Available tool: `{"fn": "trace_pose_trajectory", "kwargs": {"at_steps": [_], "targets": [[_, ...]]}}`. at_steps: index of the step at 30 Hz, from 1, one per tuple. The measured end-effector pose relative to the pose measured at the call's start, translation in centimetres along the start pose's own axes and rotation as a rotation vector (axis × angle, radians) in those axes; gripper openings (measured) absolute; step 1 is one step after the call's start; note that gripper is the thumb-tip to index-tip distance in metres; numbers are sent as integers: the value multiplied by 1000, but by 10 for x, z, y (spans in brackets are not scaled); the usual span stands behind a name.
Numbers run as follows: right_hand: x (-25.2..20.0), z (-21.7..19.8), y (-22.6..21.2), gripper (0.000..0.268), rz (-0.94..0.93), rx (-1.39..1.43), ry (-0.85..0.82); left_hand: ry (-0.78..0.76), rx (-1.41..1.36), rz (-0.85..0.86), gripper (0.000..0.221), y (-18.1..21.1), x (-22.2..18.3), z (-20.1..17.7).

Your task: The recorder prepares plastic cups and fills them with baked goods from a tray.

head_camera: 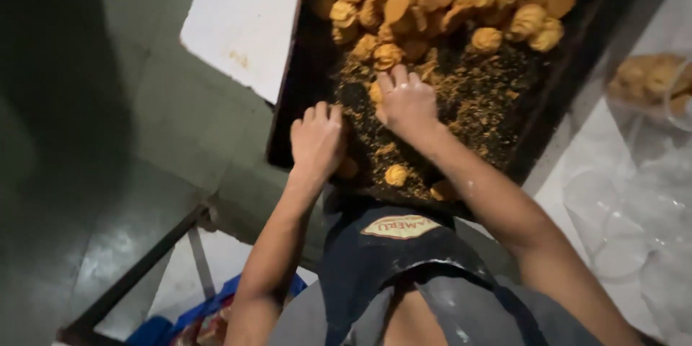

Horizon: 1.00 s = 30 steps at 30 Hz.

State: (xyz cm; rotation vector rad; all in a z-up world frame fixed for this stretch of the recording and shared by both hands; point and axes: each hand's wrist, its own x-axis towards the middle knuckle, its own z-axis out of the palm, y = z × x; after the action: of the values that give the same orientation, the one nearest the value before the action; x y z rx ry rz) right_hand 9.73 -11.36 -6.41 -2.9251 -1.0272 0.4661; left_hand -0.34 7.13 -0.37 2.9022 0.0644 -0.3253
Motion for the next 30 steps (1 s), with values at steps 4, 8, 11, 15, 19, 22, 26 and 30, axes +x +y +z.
{"fn": "trace_pose_trajectory", "kwargs": {"at_steps": [4, 8, 11, 15, 19, 22, 26, 30], "targets": [[-18, -33, -4, 56, 78, 86, 67, 16, 37, 98, 52, 0, 5, -5], [-42, -40, 9, 60, 67, 177, 136, 2, 79, 100, 54, 7, 12, -2], [-63, -56, 27, 62, 21, 324, 127, 36, 125, 74, 42, 9, 9, 5], [-115, -92, 108, 53, 144, 675, 104, 131, -83, 75, 31, 36, 25, -3], [-187, -147, 234, 56, 487, 1166, 238, 186, -295, 126, 25, 105, 32, -33], [-209, -149, 312, 60, 756, 677, 226, -18, -589, 134, 41, 187, 53, -36], [-200, -122, 369, 50, 546, 266, 295, -25, -778, 453, 34, 318, 101, -27], [-211, -96, 390, 50, 312, 167, 412, 91, -663, 666, 47, 420, 161, -16]]}}
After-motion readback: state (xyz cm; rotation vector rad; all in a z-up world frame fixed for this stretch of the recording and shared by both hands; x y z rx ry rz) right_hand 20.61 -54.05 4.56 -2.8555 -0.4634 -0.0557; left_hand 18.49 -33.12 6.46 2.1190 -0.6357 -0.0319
